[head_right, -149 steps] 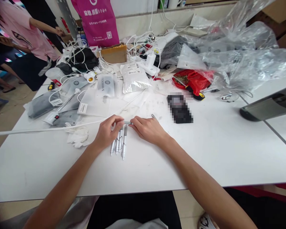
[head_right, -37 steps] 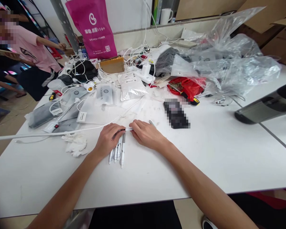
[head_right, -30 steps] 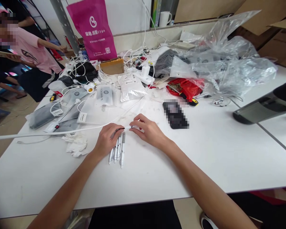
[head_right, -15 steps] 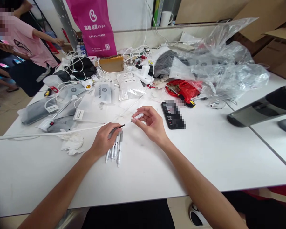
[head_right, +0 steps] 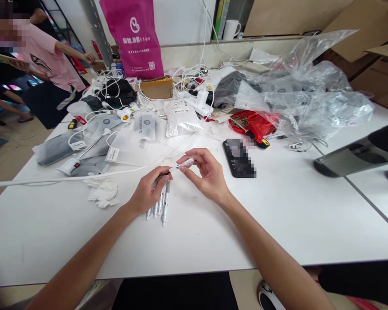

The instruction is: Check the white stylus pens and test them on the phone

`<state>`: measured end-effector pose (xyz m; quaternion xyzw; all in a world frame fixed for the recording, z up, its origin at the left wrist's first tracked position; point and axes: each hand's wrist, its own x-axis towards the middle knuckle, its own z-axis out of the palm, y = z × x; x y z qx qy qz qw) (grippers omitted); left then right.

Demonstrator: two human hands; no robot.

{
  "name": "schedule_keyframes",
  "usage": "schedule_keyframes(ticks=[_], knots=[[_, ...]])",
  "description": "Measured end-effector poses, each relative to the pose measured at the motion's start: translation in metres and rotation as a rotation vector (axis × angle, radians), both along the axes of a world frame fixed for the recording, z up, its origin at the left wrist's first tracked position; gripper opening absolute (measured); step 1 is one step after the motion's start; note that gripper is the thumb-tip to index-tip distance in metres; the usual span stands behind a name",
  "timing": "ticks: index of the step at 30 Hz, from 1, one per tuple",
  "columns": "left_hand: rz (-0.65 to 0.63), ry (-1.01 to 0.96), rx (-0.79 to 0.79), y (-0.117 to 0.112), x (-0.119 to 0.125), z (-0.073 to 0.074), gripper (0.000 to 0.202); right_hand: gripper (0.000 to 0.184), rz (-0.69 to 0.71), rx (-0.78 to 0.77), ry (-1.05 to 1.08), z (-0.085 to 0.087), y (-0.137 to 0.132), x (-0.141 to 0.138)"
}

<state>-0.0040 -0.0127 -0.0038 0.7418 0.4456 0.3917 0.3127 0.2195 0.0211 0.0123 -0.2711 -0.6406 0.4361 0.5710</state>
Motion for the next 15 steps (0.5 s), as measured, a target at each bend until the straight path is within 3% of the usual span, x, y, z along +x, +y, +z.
schedule_keyframes(ticks=[5, 15], knots=[[0.048, -0.054, -0.062, -0.001, 0.002, 0.001, 0.027, 0.033, 0.048, 0.016, -0.042, 0.004, -0.004, 0.001], [0.021, -0.038, -0.103, -0.002, 0.003, 0.004, 0.034, 0.034, 0.076, 0.056, -0.066, 0.010, -0.008, 0.001]])
